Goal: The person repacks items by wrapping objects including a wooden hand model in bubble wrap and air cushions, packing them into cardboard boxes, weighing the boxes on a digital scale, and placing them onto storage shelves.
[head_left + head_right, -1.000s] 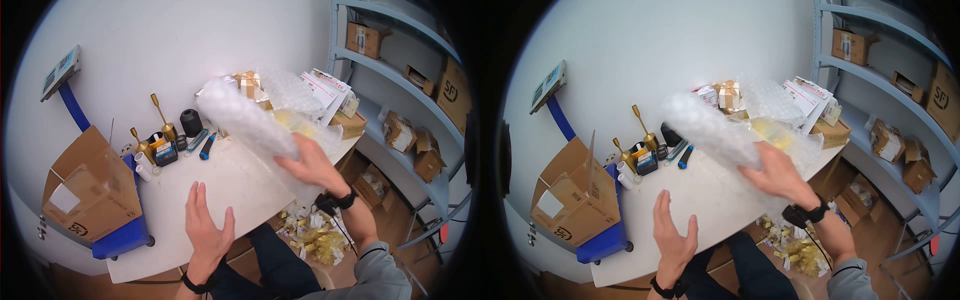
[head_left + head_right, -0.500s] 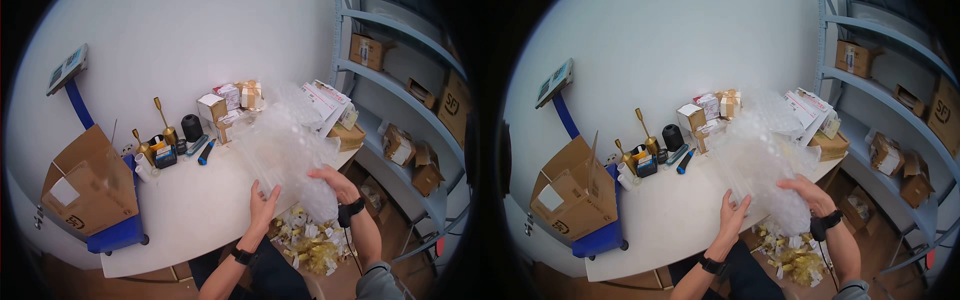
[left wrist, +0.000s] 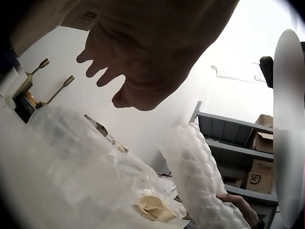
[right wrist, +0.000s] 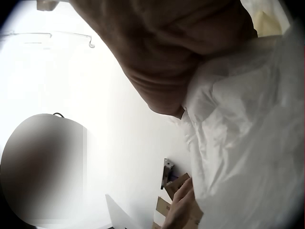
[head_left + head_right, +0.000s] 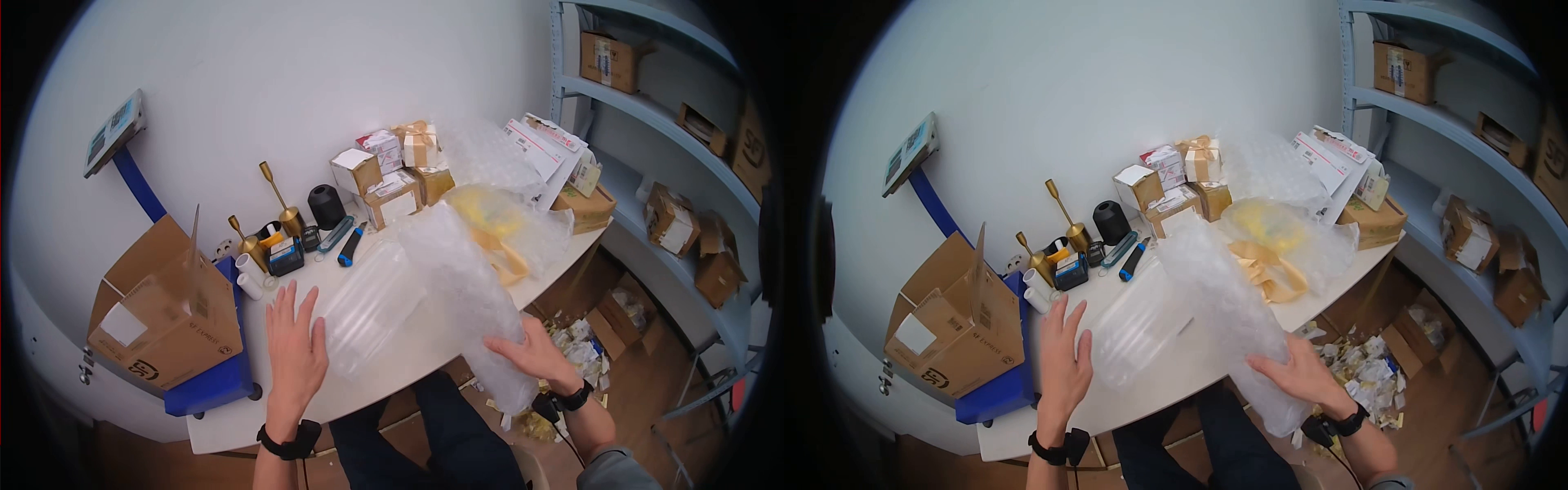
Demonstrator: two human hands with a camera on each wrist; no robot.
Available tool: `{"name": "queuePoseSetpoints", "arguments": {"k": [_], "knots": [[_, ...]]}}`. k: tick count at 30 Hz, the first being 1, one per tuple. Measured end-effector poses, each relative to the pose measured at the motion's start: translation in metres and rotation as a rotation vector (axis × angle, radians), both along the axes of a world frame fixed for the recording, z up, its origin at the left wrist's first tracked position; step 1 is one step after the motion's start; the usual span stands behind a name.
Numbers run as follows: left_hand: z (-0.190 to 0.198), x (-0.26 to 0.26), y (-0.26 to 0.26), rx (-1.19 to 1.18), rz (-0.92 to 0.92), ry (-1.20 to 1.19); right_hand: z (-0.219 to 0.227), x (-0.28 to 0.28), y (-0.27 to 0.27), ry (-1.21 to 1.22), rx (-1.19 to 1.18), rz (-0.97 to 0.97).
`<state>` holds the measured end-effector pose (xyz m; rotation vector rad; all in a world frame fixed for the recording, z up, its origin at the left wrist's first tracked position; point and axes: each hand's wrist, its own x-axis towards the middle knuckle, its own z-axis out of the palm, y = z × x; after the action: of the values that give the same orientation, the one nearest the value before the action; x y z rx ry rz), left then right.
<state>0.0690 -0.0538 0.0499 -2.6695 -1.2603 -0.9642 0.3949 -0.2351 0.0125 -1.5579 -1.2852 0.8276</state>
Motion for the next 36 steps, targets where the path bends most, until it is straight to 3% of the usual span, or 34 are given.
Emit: {"name": "queuePoseSetpoints", "arguments": {"k": [4,6,10,12,16,20,29,35,36], "knots": [[-0.003,0.045,-0.026,-0.027,0.043,0.262,0.048,0.015,0.006,-0.256,0.095,-0.119],[-0.025,0.041,0.001,-0.047,0.006,0.306,0.058,0.022,0.013,-0.804,0.424,-0.324],[-0.028,0.022,0.014,-0.031,-0.104,0.424,0.092,0.020,0.027,-1.057,0.468,-0.369],[-0.024,0.008,0.017,-0.055,-0.121,0.423,0.080,0.027,0.042,-1.435,0.456,-0.329],[-0.029,-0.014,0.027,-0.126,-0.160,0.373,0.051,0.030,0.062,-1.660,0.446,-0.216],[-0.031,-0.022,0.029,-0.130,-0.190,0.335,0.044,0.039,0.060,-1.776,0.448,-0.254],[-0.030,-0.006,0.048,-0.026,-0.087,0.441,0.071,0.019,0.025,-1.977,0.279,-0.115],[-0.027,0.020,0.037,-0.015,-0.068,0.403,0.091,-0.004,0.022,-2.361,0.157,0.105],[-0.021,0.035,0.026,-0.001,-0.150,0.345,0.095,-0.007,0.024,-2.403,0.190,0.148]]}}
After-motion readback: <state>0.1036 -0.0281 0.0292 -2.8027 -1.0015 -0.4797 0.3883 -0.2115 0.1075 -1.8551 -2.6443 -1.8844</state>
